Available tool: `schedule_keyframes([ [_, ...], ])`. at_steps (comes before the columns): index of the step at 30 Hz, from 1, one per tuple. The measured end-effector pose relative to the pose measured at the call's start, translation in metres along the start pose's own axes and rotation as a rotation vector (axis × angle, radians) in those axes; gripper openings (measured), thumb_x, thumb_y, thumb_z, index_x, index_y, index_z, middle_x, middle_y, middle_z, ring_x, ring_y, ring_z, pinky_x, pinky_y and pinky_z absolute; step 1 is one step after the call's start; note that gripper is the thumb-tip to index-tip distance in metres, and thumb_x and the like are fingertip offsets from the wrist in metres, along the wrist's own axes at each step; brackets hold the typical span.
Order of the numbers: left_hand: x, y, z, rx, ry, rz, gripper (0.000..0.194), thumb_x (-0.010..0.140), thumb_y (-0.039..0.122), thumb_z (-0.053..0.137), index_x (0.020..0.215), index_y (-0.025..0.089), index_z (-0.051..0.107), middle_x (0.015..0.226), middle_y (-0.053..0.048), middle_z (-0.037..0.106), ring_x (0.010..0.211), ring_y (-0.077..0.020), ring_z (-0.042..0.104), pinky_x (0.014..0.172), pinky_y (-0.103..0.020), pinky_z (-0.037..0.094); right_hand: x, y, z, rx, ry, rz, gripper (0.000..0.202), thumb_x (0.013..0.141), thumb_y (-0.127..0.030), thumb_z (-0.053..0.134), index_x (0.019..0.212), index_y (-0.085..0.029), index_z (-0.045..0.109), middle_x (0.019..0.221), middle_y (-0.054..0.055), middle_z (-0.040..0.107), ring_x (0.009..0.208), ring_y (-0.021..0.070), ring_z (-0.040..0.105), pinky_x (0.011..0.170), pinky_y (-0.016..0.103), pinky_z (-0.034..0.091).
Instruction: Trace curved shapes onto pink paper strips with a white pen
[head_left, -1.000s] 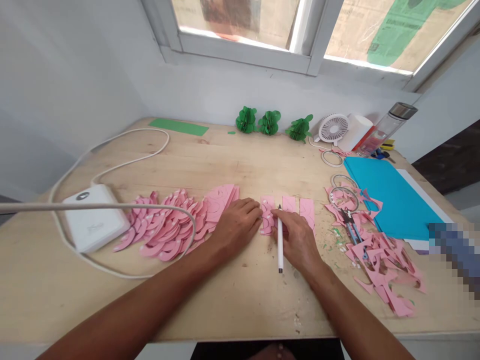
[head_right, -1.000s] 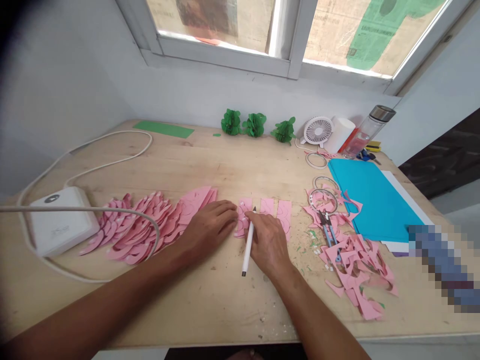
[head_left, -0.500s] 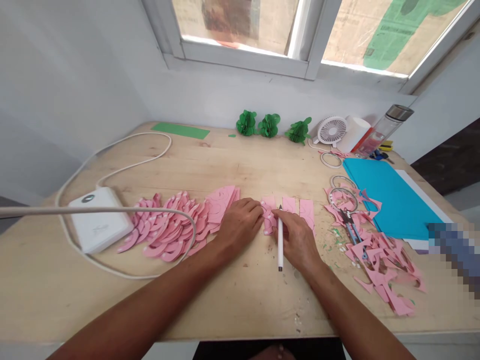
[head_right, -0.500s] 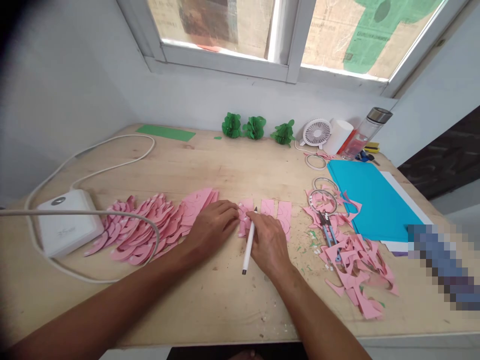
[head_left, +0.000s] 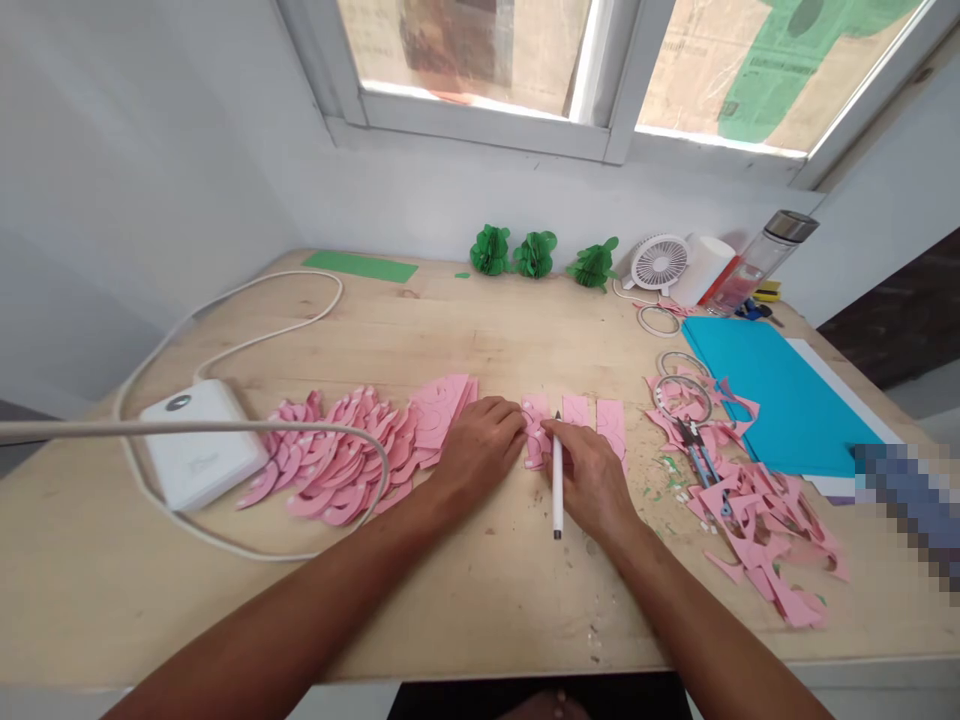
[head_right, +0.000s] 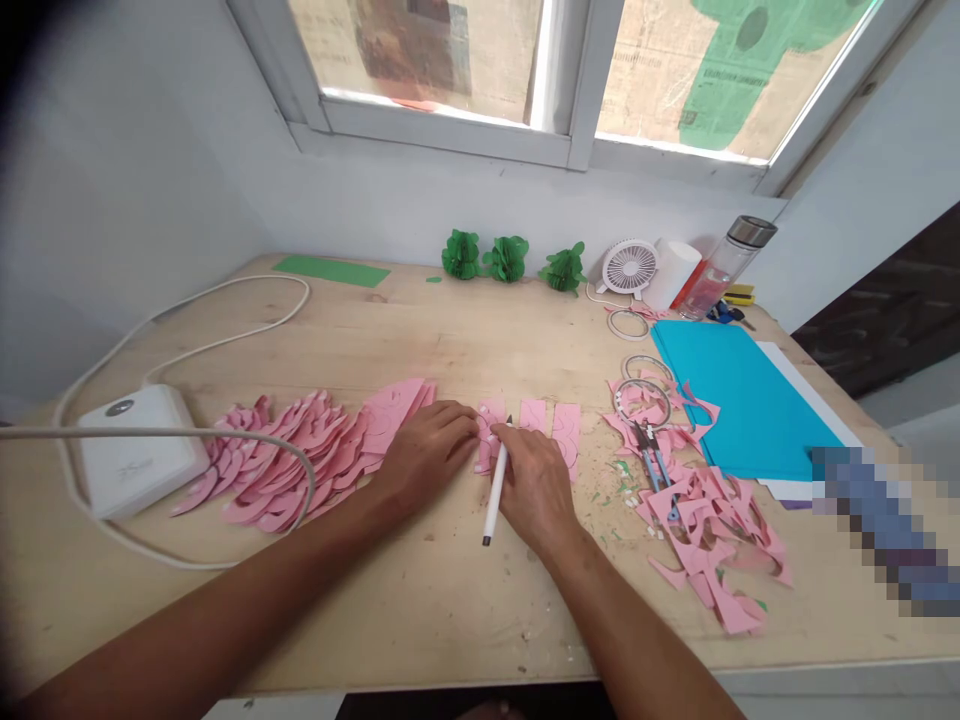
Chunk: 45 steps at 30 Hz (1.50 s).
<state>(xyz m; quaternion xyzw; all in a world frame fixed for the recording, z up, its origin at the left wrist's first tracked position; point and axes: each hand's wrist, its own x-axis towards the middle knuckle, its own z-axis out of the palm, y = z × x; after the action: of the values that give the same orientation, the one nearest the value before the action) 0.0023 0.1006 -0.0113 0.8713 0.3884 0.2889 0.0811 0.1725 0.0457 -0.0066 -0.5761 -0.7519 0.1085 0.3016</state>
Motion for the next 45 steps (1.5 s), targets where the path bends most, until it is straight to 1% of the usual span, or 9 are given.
schedule_keyframes([
  [5, 0.0015, -0.0001, -0.0002, 0.019, -0.020, -0.015, 0.015, 0.088, 0.013, 0.050, 0.079, 0.017, 0.062, 0.093, -0.006, 0.068, 0.091, -0.0201, 0.059, 0.084, -0.036, 0.048, 0.0002, 0.0022, 0.0007, 0.015, 0.012, 0.003, 0.030, 0.086, -0.017, 0.051, 0.112, -0.021, 0.064, 0.109, 0.010, 0.069, 0.098, 0.0236, 0.062, 0.084, 0.038, 0.048],
  [12, 0.0067, -0.0003, -0.0025, 0.096, -0.131, -0.036, 0.013, 0.086, 0.014, 0.053, 0.079, 0.015, 0.064, 0.091, -0.007, 0.069, 0.093, -0.0218, 0.059, 0.083, -0.036, 0.047, 0.0003, 0.0036, 0.0010, 0.028, 0.030, 0.000, 0.031, 0.086, -0.017, 0.050, 0.114, -0.022, 0.064, 0.109, 0.009, 0.069, 0.096, 0.0228, 0.062, 0.082, 0.037, 0.049],
  [15, 0.0088, 0.0015, -0.0034, 0.112, -0.147, -0.049, 0.014, 0.086, 0.014, 0.052, 0.079, 0.015, 0.064, 0.092, -0.007, 0.068, 0.094, -0.0218, 0.060, 0.082, -0.036, 0.047, 0.0005, 0.0036, 0.0008, 0.028, 0.020, 0.004, 0.031, 0.086, -0.016, 0.050, 0.113, -0.021, 0.064, 0.109, 0.009, 0.069, 0.095, 0.0231, 0.063, 0.082, 0.037, 0.049],
  [19, 0.0096, 0.0039, -0.0039, 0.096, -0.128, -0.059, 0.017, 0.087, 0.014, 0.049, 0.078, 0.016, 0.063, 0.090, -0.007, 0.068, 0.091, -0.0208, 0.059, 0.081, -0.035, 0.047, 0.0003, 0.0031, 0.0008, 0.034, 0.023, 0.019, 0.030, 0.087, -0.018, 0.049, 0.112, -0.020, 0.065, 0.110, 0.011, 0.069, 0.097, 0.0236, 0.063, 0.083, 0.038, 0.050],
  [26, 0.0075, 0.0016, -0.0019, 0.026, -0.055, -0.051, 0.017, 0.088, 0.014, 0.048, 0.078, 0.017, 0.062, 0.092, -0.006, 0.068, 0.094, -0.0207, 0.058, 0.084, -0.035, 0.046, -0.0004, 0.0028, 0.0022, 0.041, 0.039, 0.032, 0.031, 0.087, -0.018, 0.049, 0.114, -0.020, 0.063, 0.108, 0.010, 0.069, 0.097, 0.0235, 0.063, 0.083, 0.038, 0.050],
  [32, 0.0060, -0.0036, 0.0010, 0.016, -0.051, -0.029, 0.013, 0.088, 0.017, 0.051, 0.081, 0.018, 0.063, 0.094, -0.006, 0.069, 0.093, -0.0213, 0.058, 0.085, -0.037, 0.046, -0.0003, 0.0038, 0.0021, 0.009, 0.067, 0.046, 0.034, 0.085, -0.017, 0.049, 0.117, -0.019, 0.061, 0.103, 0.009, 0.070, 0.093, 0.0236, 0.062, 0.080, 0.036, 0.049],
  [38, 0.0050, -0.0028, -0.0005, -0.002, -0.037, -0.015, 0.017, 0.089, 0.017, 0.048, 0.081, 0.018, 0.063, 0.095, -0.006, 0.069, 0.093, -0.0209, 0.059, 0.085, -0.038, 0.046, 0.0003, 0.0019, -0.0003, -0.017, 0.026, 0.029, 0.035, 0.082, -0.013, 0.051, 0.115, -0.018, 0.062, 0.102, 0.010, 0.069, 0.094, 0.0245, 0.060, 0.081, 0.038, 0.048],
  [45, 0.0057, -0.0005, -0.0007, 0.000, -0.036, -0.016, 0.016, 0.089, 0.016, 0.049, 0.083, 0.019, 0.064, 0.096, -0.006, 0.069, 0.094, -0.0207, 0.059, 0.086, -0.039, 0.047, 0.0001, 0.0005, -0.0019, -0.009, 0.008, 0.035, 0.036, 0.082, -0.012, 0.052, 0.116, -0.020, 0.062, 0.103, 0.010, 0.069, 0.094, 0.0246, 0.059, 0.081, 0.038, 0.047],
])
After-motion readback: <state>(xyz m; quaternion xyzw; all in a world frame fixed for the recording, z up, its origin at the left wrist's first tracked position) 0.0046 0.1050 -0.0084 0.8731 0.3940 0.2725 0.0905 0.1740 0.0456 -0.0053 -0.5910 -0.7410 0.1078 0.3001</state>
